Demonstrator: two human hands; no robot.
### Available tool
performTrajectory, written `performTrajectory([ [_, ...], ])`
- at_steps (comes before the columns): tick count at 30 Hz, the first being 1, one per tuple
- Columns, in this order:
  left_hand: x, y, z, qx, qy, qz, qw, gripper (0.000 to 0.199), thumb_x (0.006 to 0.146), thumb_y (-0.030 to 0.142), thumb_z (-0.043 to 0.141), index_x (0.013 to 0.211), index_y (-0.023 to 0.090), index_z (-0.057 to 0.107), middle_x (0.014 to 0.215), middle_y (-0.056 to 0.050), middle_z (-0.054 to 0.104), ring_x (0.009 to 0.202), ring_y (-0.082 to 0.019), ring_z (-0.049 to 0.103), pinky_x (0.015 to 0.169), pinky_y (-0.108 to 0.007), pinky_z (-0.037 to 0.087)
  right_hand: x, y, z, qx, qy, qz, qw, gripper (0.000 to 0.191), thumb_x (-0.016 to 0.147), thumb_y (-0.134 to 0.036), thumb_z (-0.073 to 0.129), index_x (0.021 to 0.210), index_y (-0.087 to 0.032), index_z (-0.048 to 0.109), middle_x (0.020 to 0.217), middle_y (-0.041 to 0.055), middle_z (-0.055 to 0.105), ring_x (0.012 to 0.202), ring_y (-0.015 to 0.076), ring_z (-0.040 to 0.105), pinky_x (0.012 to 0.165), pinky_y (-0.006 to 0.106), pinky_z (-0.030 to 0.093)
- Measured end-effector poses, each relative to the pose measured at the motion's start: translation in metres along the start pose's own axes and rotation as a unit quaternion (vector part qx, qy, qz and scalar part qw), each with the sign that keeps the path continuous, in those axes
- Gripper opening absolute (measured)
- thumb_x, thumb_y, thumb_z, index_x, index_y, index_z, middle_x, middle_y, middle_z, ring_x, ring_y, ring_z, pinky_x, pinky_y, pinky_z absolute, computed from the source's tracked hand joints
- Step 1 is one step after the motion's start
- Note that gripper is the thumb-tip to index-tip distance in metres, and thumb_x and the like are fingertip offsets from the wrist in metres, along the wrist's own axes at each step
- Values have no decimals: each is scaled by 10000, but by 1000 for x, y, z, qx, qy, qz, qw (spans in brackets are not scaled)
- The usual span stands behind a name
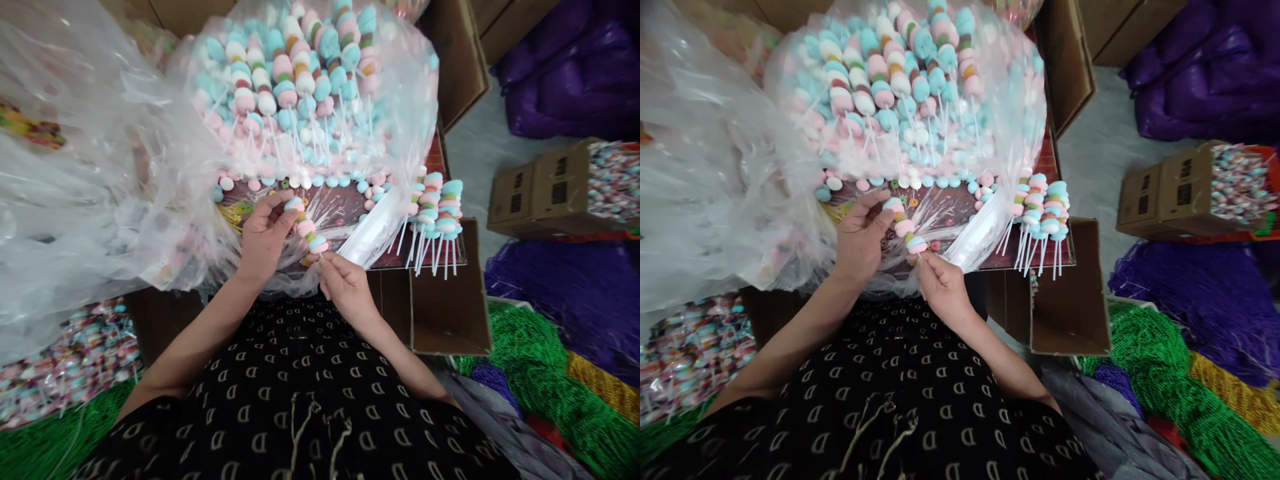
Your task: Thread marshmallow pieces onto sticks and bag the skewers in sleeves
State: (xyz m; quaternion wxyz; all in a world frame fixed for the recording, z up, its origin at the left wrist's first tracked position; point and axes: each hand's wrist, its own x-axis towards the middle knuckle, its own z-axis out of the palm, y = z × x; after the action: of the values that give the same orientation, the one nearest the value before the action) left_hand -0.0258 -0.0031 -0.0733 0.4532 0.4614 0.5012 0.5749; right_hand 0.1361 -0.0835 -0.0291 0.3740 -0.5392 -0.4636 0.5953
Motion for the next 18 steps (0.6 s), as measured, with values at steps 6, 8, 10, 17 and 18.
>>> performTrajectory([
  [6,2,-1,-1,-61,-19,-71,995,323,829,428,883,1104,281,798,1195,-24,802,1112,-181,746,1043,-340,607,-1,3,0,-1,-5,-17,1000,436,1013,-580,604,1078,-183,772,503,-84,430,432,109,390,478,264,395],
  [8,1,0,-1,-69,-27,-78,994,304,824,413,883,1089,283,806,1194,-19,809,1107,-173,749,1042,-326,603,-1,4,0,-1,-7,-18,1000,421,1013,-563,605,1080,-182,773,503,-86,428,431,108,384,479,262,392],
  [10,-1,1,0,-70,-33,-89,993,302,831,405,874,1101,286,811,1183,-14,819,1069,-163,755,1010,-312,610,-1,5,0,-3,-5,-16,1000,417,1015,-557,602,1086,-184,774,503,-88,425,434,108,380,481,260,389],
  [17,-5,1,1,-35,-32,-85,995,285,894,432,823,1137,283,811,1171,-18,839,1033,-163,767,980,-312,619,-1,7,2,2,-5,-31,999,435,1022,-578,598,1047,-185,781,509,-90,410,438,99,366,497,263,374],
  [18,-7,-1,0,-26,-36,-79,996,286,913,434,806,1156,283,808,1182,-22,838,1042,-166,768,982,-316,619,-1,6,2,2,-7,-32,999,442,1024,-582,596,1047,-181,780,507,-91,410,436,98,363,496,262,373],
])
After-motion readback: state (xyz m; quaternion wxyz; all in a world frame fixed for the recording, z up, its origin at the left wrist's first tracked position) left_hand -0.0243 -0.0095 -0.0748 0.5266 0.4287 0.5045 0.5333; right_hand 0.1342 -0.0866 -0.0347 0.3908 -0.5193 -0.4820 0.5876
